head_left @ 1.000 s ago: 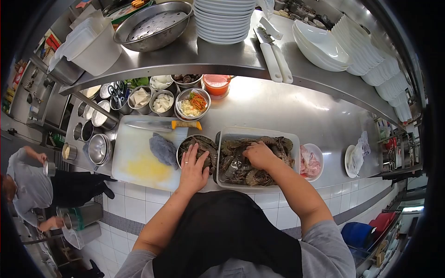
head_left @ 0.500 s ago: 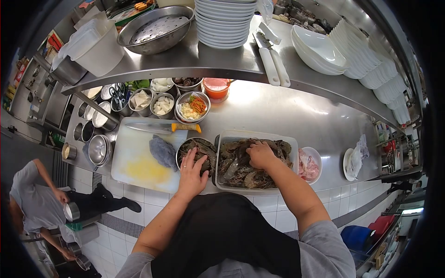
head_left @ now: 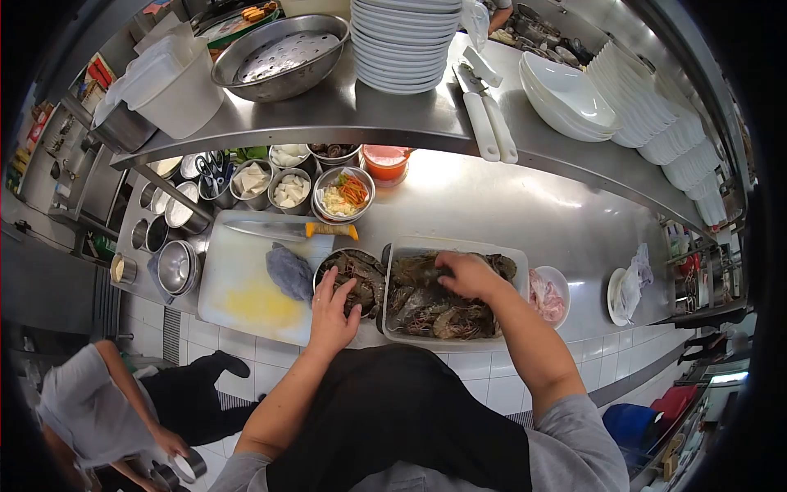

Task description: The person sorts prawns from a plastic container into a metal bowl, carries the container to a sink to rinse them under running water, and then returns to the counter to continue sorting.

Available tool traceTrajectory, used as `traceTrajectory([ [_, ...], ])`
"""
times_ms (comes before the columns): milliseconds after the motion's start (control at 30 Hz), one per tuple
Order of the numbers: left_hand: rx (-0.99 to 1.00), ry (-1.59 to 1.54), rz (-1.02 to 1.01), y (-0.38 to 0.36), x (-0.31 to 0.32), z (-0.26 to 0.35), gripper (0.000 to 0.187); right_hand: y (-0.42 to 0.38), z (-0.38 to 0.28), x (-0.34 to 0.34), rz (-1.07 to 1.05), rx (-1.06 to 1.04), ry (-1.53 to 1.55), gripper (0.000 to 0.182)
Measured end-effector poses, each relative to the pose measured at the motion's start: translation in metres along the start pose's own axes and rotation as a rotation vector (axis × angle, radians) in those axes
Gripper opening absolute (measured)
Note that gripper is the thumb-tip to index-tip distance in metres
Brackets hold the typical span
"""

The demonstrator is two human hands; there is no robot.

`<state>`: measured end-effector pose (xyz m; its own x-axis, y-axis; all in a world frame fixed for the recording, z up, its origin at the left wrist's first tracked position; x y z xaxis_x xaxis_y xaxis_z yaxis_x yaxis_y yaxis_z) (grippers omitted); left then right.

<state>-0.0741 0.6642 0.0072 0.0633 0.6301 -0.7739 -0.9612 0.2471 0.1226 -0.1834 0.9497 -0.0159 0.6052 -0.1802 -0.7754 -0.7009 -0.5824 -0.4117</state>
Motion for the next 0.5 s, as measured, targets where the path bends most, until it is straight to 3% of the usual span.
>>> traceTrajectory([
  [67, -0.013, -0.021, -0.004, 0.002, 0.0, -0.002, 0.059, -0.009, 0.018, -0.021, 0.18, -0.036, 0.356, 0.045],
  [200, -0.015, -0.051, -0.019, 0.01, 0.0, 0.001, 0.059, -0.033, 0.047, -0.025, 0.158, 0.112, 0.999, 0.046],
  [300, -0.007, -0.051, -0.031, 0.013, 0.003, 0.004, 0.058, -0.053, 0.061, -0.015, 0.1, 0.186, 0.966, 0.043],
  [400, 0.006, -0.041, -0.027, 0.014, 0.002, 0.006, 0.057, -0.071, 0.088, -0.011, 0.146, 0.193, 0.448, 0.036],
  [500, 0.003, -0.053, -0.029, 0.015, 0.005, 0.006, 0.057, -0.096, 0.042, -0.047, 0.492, 0.325, -0.103, 0.035],
])
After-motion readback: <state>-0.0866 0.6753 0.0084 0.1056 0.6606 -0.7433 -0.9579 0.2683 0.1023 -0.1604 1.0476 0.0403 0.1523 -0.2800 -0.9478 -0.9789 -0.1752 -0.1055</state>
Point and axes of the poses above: each hand's wrist, its own y-axis towards the middle knuckle, its own x-axis out of the palm, z = x × y, the point moved 10 cm from there along y, towards the middle knuckle, and after that the axes turned 13 degrees about -z, right-handed, at the moved point
